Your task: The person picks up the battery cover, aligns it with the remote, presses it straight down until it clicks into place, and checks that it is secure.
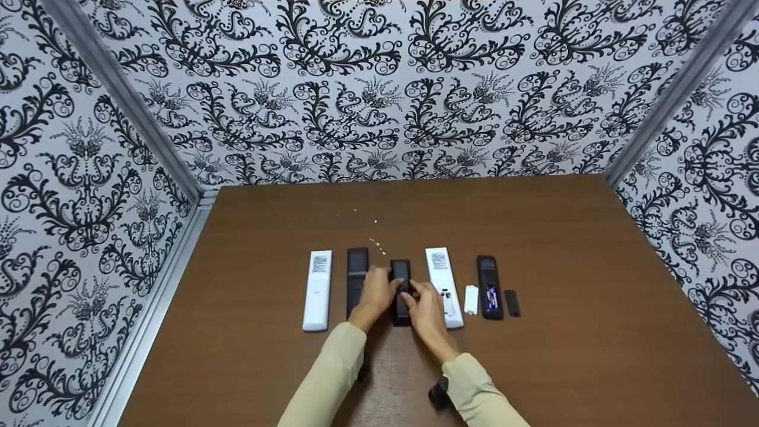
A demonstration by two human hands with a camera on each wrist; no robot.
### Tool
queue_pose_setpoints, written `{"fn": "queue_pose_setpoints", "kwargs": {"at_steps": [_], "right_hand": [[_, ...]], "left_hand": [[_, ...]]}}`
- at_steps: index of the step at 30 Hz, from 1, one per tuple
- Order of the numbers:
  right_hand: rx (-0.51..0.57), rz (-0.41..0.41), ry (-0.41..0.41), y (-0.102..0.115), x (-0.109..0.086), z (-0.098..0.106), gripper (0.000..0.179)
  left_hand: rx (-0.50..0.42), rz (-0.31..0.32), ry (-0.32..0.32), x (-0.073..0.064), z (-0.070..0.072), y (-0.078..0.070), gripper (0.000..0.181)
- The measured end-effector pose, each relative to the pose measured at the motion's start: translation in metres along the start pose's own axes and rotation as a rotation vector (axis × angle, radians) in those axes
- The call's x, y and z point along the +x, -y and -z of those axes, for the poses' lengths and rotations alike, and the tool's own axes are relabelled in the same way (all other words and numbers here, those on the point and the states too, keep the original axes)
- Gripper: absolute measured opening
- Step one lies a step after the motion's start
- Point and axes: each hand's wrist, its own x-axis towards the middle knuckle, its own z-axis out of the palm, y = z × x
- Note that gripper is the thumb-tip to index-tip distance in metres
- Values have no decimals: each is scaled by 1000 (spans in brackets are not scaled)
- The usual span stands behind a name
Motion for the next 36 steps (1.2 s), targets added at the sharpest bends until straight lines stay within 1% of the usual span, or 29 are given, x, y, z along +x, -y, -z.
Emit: {"fn": "queue_pose_setpoints", "kwargs": {"at_steps": [3,5,9,11,13,17,21,24,28,31,33,36], "right_hand": [[10,-6,6,1,0,3,33],[21,-10,11,3,0,6,29],[36,-29,21,5,0,14,20],[46,-34,12,5,-1,19,15],[53,-40,-5,5,-1,24,11],[43,-9,-68,2,0,35,6],[23,0,-115,-5,1,47,5],[-2,-31,-131,-9,2,56,5],[-51,-70,-124,-14,3,67,5],[-77,-79,-110,-19,3,74,7],[-94,-80,-103,-22,2,78,8],[-123,-91,-86,-27,1,86,9]], "left_hand": [[14,20,-13,-1,-1,-2,36],[17,41,-33,-1,-1,-4,36],[-9,77,-79,-1,-3,-10,35],[-35,89,-94,0,-5,-14,33],[-55,86,-102,0,-7,-18,31],[-87,54,-108,0,-12,-26,25],[-127,17,-106,-1,-17,-34,25],[-166,-17,-105,-2,-22,-39,25],[-170,-47,-97,-2,-28,-44,27],[-138,-21,-73,-2,-32,-50,24],[-115,10,-41,-2,-36,-56,21],[-83,55,-4,-2,-42,-66,26]]}}
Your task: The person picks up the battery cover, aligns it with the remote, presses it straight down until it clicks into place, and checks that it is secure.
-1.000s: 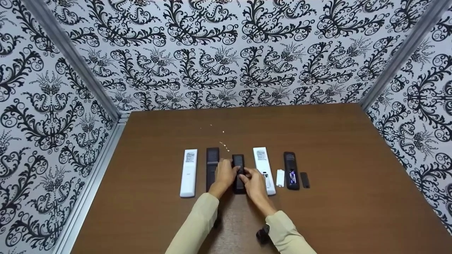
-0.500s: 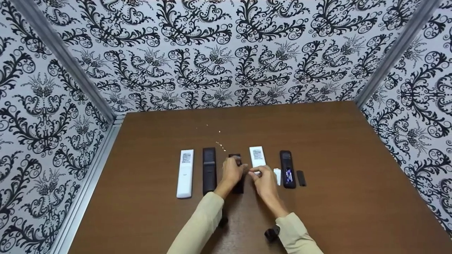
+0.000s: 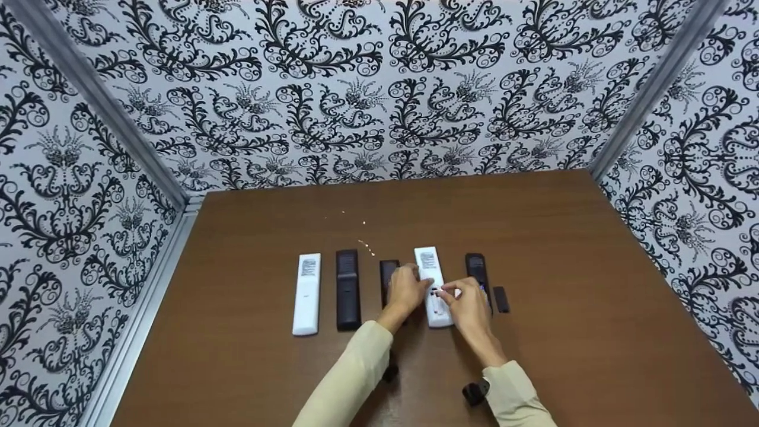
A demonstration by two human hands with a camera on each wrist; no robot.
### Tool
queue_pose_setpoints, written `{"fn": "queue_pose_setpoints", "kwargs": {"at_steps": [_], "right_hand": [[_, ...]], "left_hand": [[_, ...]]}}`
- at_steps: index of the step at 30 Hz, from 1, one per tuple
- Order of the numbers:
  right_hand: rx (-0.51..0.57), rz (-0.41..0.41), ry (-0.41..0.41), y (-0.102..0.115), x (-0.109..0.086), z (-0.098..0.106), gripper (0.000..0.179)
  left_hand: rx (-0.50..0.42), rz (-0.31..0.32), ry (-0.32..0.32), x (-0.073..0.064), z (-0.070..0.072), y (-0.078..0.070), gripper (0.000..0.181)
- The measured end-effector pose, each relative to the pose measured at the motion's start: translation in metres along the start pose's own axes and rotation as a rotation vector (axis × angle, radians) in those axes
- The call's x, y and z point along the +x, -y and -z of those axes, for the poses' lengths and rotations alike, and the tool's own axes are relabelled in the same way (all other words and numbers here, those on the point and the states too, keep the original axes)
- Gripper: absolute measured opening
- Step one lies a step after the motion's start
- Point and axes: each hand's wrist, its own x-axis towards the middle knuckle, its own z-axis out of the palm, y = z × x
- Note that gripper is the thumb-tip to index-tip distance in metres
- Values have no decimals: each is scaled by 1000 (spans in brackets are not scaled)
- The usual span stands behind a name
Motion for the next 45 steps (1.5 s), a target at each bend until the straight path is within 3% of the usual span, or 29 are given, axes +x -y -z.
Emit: {"fn": "queue_pose_setpoints", "kwargs": {"at_steps": [10,13,17,30,39,45], "right_hand": [[-114,-81,97,-17,-1,14,15],[-137,-101,113,-19,-1,17,16],[-151,-110,115,-22,-2,17,17],[-177,-66,86,-30,-5,13,6],[-141,-28,81,-28,-7,10,6],[-46,56,24,-26,-7,6,5]], "left_hand": [[63,200,23,-6,-22,-24,75],[69,226,14,-9,-27,-26,87],[67,235,6,-10,-30,-27,88],[-44,231,35,-6,-31,-22,82],[-62,139,23,5,-20,-8,26],[-158,152,74,9,-12,2,22]]}}
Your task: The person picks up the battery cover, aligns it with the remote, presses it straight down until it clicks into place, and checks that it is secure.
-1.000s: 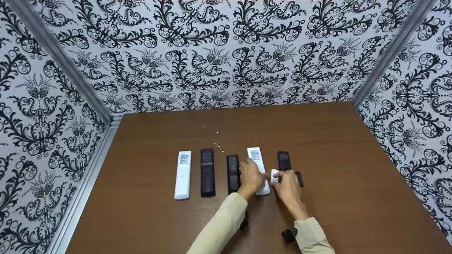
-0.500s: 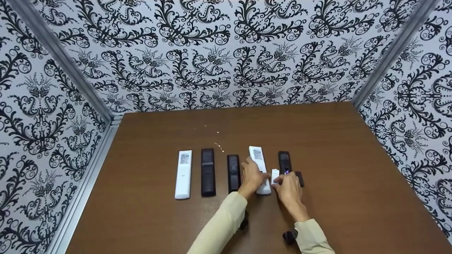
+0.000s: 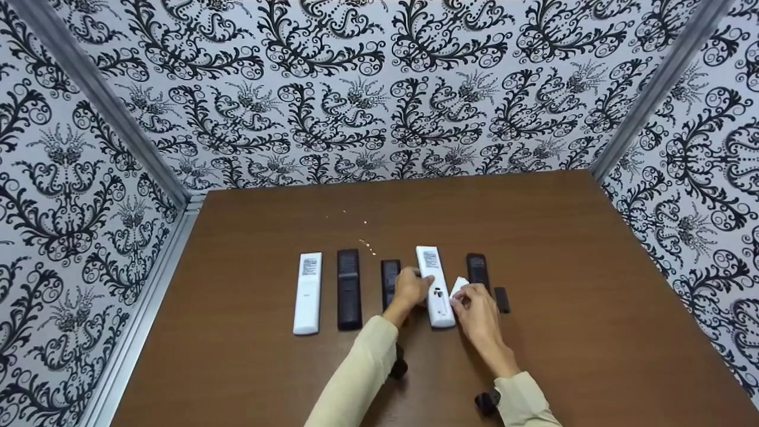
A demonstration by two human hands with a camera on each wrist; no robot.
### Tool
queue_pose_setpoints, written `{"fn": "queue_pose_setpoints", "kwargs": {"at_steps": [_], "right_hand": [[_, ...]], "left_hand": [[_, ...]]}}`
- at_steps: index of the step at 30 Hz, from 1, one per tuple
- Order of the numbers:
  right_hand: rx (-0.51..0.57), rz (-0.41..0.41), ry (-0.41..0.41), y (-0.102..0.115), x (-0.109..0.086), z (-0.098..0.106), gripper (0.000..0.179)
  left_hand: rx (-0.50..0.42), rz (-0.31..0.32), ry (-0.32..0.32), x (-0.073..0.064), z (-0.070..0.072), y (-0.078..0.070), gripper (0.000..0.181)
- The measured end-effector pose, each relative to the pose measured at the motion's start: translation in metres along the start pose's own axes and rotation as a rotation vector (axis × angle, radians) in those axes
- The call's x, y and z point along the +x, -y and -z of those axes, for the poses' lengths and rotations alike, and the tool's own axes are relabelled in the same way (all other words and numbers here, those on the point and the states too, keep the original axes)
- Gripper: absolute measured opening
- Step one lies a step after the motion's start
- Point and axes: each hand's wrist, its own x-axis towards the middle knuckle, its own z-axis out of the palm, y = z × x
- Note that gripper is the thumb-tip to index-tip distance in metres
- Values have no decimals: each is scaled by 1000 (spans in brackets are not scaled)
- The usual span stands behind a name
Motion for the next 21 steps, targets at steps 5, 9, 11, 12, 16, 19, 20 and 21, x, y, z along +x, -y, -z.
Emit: {"fn": "queue_pose_setpoints", "kwargs": {"at_steps": [5,9,11,12,16,19,20,21], "right_hand": [[103,68,-58,3,1,0,7],[124,84,-49,6,1,1,12],[117,73,-38,7,1,3,15],[112,67,-39,8,1,3,17],[78,53,-65,12,1,6,19],[40,64,-83,14,1,9,18],[23,65,-85,15,1,10,17],[6,61,-84,15,1,11,16]], "left_hand": [[-131,-19,62,3,7,8,31],[-265,-14,126,5,11,14,35],[-319,-15,159,5,12,17,38],[-339,-17,171,5,12,17,39],[-375,-43,193,6,13,21,41],[-388,-58,197,6,13,23,41],[-390,-60,198,5,13,23,42],[-393,-62,199,5,13,24,42]]}}
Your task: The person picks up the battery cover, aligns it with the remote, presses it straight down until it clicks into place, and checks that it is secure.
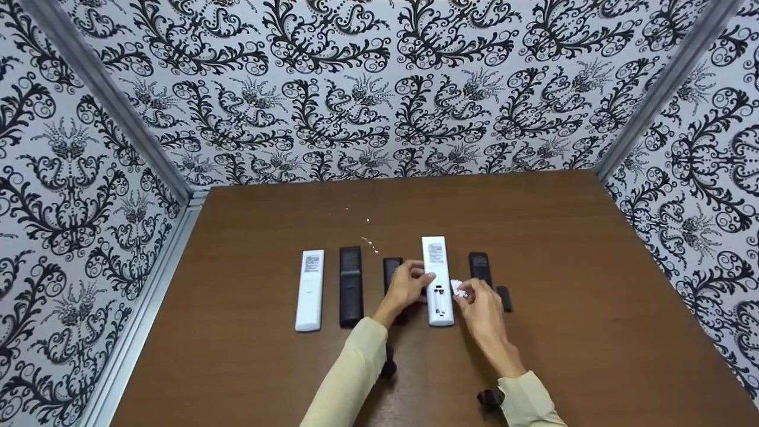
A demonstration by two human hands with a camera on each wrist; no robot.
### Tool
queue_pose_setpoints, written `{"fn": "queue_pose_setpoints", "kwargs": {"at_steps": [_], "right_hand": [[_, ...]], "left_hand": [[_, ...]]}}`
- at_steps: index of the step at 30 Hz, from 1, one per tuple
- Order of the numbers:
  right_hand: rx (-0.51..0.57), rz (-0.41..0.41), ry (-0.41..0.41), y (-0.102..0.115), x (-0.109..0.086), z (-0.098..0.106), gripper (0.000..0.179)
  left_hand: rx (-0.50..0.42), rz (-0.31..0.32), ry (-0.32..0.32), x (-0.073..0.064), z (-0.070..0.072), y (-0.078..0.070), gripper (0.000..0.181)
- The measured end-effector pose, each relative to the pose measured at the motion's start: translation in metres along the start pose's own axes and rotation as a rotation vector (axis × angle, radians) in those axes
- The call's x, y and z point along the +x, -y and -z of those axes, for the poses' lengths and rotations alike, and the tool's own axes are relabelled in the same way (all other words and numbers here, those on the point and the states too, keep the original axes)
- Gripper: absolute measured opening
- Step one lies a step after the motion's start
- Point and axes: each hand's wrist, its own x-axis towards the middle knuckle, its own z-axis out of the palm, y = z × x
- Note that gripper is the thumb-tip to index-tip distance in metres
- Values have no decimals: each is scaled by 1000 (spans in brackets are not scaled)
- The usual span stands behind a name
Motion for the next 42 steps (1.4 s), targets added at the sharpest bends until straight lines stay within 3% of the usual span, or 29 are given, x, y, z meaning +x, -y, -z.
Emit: {"fn": "queue_pose_setpoints", "kwargs": {"at_steps": [8,12,16,26,42], "right_hand": [[-64,-51,83,3,1,11,17],[0,-70,128,5,4,13,20],[89,-79,115,7,6,13,16],[152,-37,93,8,8,1,14],[107,50,117,4,13,-15,16]], "left_hand": [[-13,-8,-4,0,-1,4,42],[-50,-31,6,0,-1,5,41],[-87,-44,14,0,-2,6,40],[-84,-33,-8,-1,-2,3,37],[-45,-55,-12,0,-3,5,37]]}}
